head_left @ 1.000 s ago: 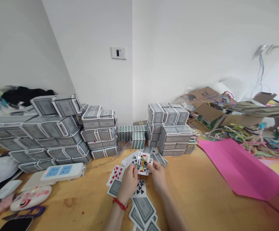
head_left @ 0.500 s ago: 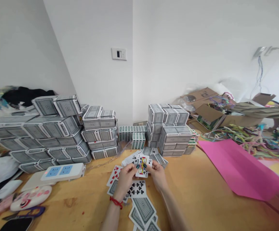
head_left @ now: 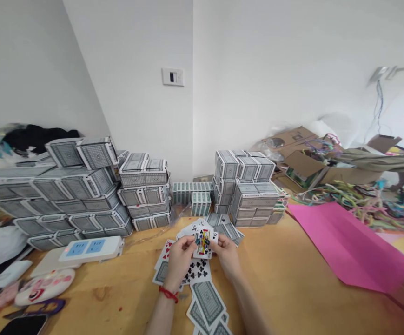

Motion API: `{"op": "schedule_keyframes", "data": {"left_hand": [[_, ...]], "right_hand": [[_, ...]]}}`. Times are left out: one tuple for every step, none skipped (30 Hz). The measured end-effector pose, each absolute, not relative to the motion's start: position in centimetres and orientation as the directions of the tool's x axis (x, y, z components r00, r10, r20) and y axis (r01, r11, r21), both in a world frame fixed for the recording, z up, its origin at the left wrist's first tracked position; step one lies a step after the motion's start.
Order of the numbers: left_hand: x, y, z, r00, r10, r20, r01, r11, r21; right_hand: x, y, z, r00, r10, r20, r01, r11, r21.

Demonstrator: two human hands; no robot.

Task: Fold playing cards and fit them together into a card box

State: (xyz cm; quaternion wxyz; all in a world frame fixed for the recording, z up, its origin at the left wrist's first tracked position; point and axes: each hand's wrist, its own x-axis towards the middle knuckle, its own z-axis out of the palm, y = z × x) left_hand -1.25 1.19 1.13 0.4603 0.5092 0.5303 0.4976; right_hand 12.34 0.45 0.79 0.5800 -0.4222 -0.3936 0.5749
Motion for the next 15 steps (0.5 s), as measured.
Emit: {"op": "schedule_keyframes", "data": {"left_hand": [[-1.23,1.15,1.13,-0.071,0.997,0.041,0.098,-0.034,0.995],[-1.2,1.09,1.14,-0.088,0.994,0.063,0.112,-0.053,0.992],[-1.18,1.03,1.17,-0.109,0.991,0.081,0.121,-0.067,0.99],[-1.17,0.97,1.21,-0.133,0.987,0.095,0.131,-0.078,0.988],[-1.16,0.91,1.25,-0.156,0.982,0.106,0.144,-0.084,0.986],[-1.16,0.85,1.3,-0.177,0.977,0.116,0.162,-0.087,0.983],[-1.17,0.8,1.34,-0.196,0.972,0.128,0.183,-0.092,0.979],[-1.18,0.76,1.37,-0.211,0.967,0.141,0.205,-0.098,0.974],[-1.2,0.73,1.39,-0.224,0.962,0.155,0.223,-0.105,0.969],[-1.22,0.7,1.37,-0.234,0.957,0.168,0.235,-0.112,0.966],[-1.23,0.68,1.33,-0.242,0.953,0.179,0.241,-0.12,0.963],[-1.24,0.67,1.26,-0.246,0.951,0.189,0.244,-0.128,0.961],[-1.25,0.66,1.17,-0.247,0.948,0.199,0.247,-0.137,0.959],[-1.26,0.64,1.08,-0.245,0.946,0.211,0.253,-0.148,0.956],[-1.25,0.61,1.0,-0.24,0.944,0.227,0.265,-0.162,0.951]], "right_hand": [[12.31,0.48,0.79,0.04,0.999,-0.023,-0.322,-0.009,-0.947],[12.29,0.52,0.76,0.052,0.999,-0.014,-0.307,0.002,-0.952],[12.28,0.56,0.73,0.06,0.998,-0.004,-0.291,0.014,-0.957],[12.27,0.6,0.7,0.061,0.998,0.006,-0.276,0.023,-0.961],[12.25,0.64,0.68,0.057,0.998,0.017,-0.263,0.031,-0.964],[12.22,0.65,0.69,0.046,0.999,0.027,-0.251,0.037,-0.967],[12.18,0.65,0.72,0.031,0.999,0.037,-0.241,0.043,-0.969],[12.13,0.62,0.78,0.014,0.999,0.048,-0.235,0.05,-0.971],[12.06,0.58,0.87,-0.002,0.998,0.06,-0.232,0.058,-0.971],[12.0,0.53,0.97,-0.015,0.997,0.071,-0.231,0.066,-0.971],[11.94,0.48,1.06,-0.03,0.996,0.078,-0.231,0.069,-0.97],[11.88,0.43,1.14,-0.043,0.996,0.083,-0.232,0.071,-0.97],[11.84,0.41,1.18,-0.055,0.995,0.088,-0.231,0.073,-0.97],[11.8,0.4,1.17,-0.063,0.994,0.093,-0.23,0.076,-0.97],[11.77,0.4,1.13,-0.063,0.993,0.097,-0.228,0.08,-0.97]]}}
